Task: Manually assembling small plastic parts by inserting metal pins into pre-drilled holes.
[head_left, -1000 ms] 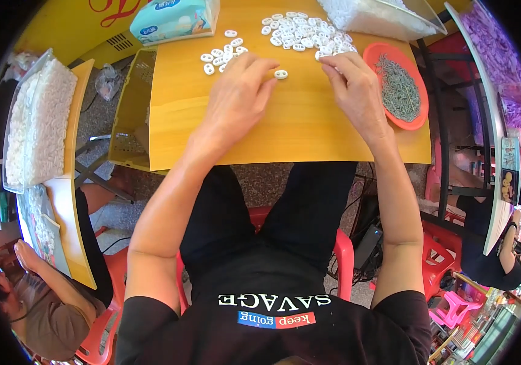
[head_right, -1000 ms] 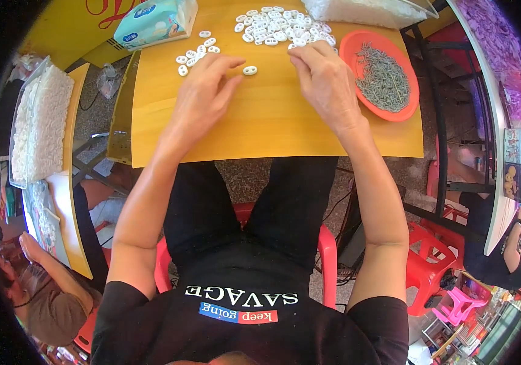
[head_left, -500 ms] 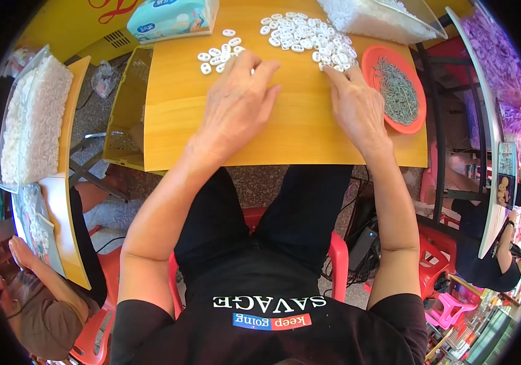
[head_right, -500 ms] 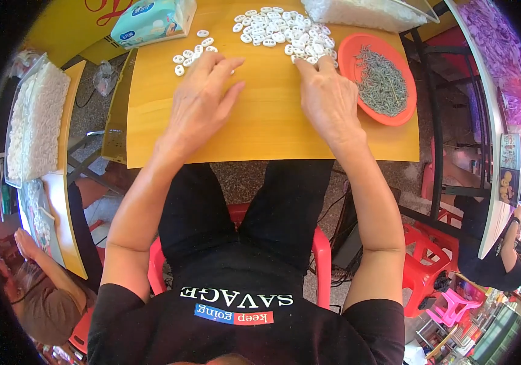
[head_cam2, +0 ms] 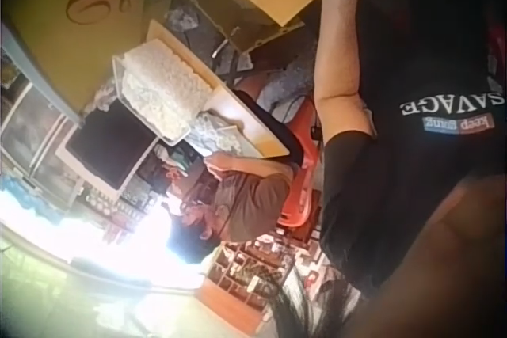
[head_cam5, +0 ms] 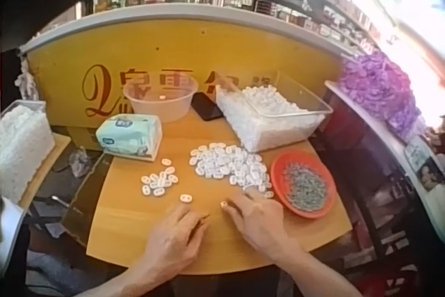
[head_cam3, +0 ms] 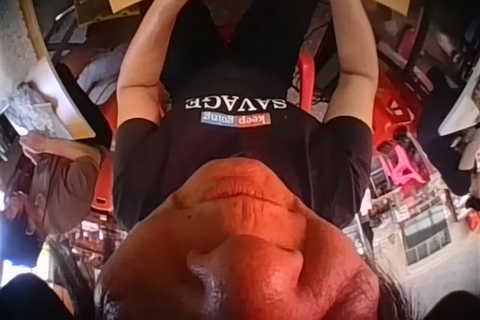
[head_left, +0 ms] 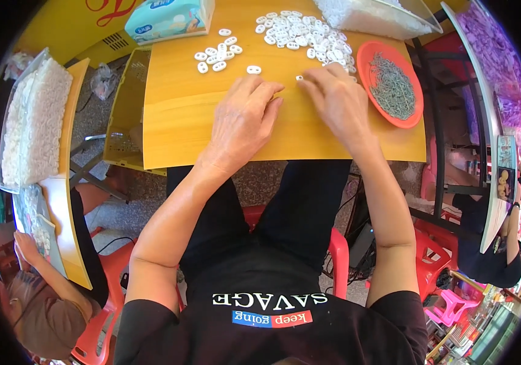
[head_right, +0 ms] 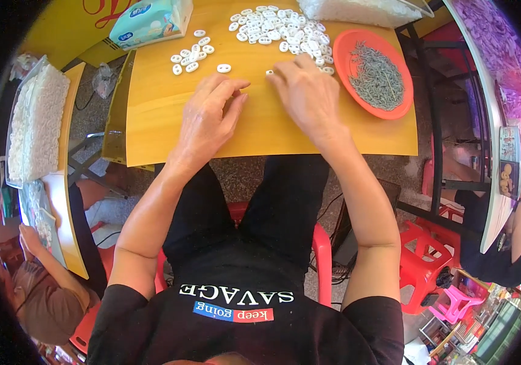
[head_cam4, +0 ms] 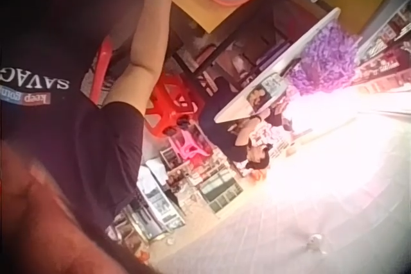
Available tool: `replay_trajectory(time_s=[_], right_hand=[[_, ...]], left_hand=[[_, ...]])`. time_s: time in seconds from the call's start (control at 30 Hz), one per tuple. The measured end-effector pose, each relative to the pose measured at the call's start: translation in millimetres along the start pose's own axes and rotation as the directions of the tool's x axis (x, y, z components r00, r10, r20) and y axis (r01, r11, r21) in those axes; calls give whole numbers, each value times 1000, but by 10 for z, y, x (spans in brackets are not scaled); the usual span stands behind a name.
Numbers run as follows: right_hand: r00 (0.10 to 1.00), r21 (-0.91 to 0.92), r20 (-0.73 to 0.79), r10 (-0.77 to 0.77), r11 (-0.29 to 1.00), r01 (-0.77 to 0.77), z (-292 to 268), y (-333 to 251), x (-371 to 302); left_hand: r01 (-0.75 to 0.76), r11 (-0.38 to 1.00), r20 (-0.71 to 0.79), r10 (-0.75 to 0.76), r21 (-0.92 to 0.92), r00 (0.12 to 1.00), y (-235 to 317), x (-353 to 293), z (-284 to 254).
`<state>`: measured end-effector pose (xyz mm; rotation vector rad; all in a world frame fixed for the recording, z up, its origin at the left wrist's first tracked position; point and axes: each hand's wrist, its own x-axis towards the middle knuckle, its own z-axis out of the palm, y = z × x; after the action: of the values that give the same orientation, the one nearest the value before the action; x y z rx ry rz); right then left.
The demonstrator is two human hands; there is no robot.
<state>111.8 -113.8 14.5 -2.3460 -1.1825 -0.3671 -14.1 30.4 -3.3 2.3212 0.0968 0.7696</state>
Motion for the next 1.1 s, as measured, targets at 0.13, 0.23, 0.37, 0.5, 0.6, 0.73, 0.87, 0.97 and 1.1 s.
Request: replay_trajectory(time_s=[0.13, 0.23, 0.37, 0.5, 0.6, 0.73, 0.87, 0.97, 1.1], right_hand=[[999, 43, 45, 13, 999, -15, 77, -34, 10], [999, 101, 50, 19, 995, -24, 60, -70, 10], [1000, 187, 17, -15, 982, 11, 56, -64, -35], [975, 620, 123, 185, 753, -221, -10, -111, -126], [940, 791, 207, 273, 519, -325, -118, -187, -171], [962, 810, 95, 258, 541, -225, -143, -102, -227], [983, 715, 20, 185, 684, -144, -282, -59, -240], [994, 442, -104, 43, 897, 7, -517, 228, -198], [981, 230, -57, 183, 959, -166, -828, 804, -44]], left_hand=[[-9, 1000, 5, 9, 6, 1000, 42, -11, -7], [-16, 1000, -13, 16, -17, 1000, 25, -21, 13], [71, 994, 29, -69, -78, 997, 114, -9, 10], [329, 844, 96, -319, -423, 943, 167, 36, 98], [442, 588, 221, -411, -678, 885, 232, 86, 117], [423, 451, 242, -406, -785, 881, 221, 94, 206], [450, 299, 303, -430, -841, 851, 220, 95, 258], [463, 318, 319, -413, -827, 853, 201, 83, 256], [459, 366, 322, -378, -809, 868, 205, 82, 263]])
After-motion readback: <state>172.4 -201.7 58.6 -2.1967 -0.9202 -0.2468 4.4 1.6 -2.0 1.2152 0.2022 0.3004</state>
